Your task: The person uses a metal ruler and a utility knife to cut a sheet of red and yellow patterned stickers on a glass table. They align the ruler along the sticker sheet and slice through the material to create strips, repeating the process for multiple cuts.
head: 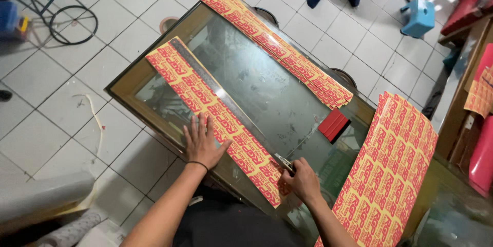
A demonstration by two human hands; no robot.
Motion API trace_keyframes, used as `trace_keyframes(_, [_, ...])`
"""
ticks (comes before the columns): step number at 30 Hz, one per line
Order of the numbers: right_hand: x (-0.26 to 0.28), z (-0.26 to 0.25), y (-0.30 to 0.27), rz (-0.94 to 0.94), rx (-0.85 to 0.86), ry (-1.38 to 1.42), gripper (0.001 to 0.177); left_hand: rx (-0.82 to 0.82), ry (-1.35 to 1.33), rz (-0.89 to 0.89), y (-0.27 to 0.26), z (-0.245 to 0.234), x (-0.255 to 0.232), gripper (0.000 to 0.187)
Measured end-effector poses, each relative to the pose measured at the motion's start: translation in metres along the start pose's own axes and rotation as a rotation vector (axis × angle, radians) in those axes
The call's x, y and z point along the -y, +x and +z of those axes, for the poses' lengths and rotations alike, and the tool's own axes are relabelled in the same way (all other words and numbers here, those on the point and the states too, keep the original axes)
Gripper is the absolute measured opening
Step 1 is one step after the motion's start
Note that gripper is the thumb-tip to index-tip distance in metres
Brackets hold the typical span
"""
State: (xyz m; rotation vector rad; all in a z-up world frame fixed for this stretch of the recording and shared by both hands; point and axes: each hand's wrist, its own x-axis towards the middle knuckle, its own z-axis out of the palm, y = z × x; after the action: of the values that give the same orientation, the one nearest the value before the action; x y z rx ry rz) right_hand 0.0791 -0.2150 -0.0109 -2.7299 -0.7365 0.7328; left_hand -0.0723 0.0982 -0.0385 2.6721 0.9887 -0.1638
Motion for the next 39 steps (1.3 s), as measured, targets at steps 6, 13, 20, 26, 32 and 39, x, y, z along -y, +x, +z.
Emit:
trace_keyframes(6, [0.01,-0.02,-0.009,-0.032,-0.052,-0.013,0.039,0.113,-0.001,-0.048,-0.001,-0.023,-0.021,0.112])
trace_keyframes(13, [-0.002,-0.024,0.014,0.011,-0.009,-0.111,0.044,-0.063,-0.052,-0.007,-0.002,-0.004,-0.019,0.11])
trace_keyframes(20, [0.013,-0.044,0.002,-0.014,0.04,0.05,0.019,-0.024,-0.02,0.021,0.007,0.003,-0.014,0.112])
trace_keyframes(26, [0.029,-0.022,0.0,-0.194,-0.068,0.171,0.047,-0.3,-0.159,0.102,0.033,-0.023,0.012,0.085])
trace_keyframes(32, [0.038,0.003,0.0,-0.163,-0.081,0.122,0.041,-0.509,-0.207,0.053,0.143,-0.055,0.082,0.072])
trace_keyframes(39, [0.05,0.0,0.002,-0.193,-0.154,0.091,0.033,-0.456,-0.127,0.11,0.216,-0.069,0.129,0.089])
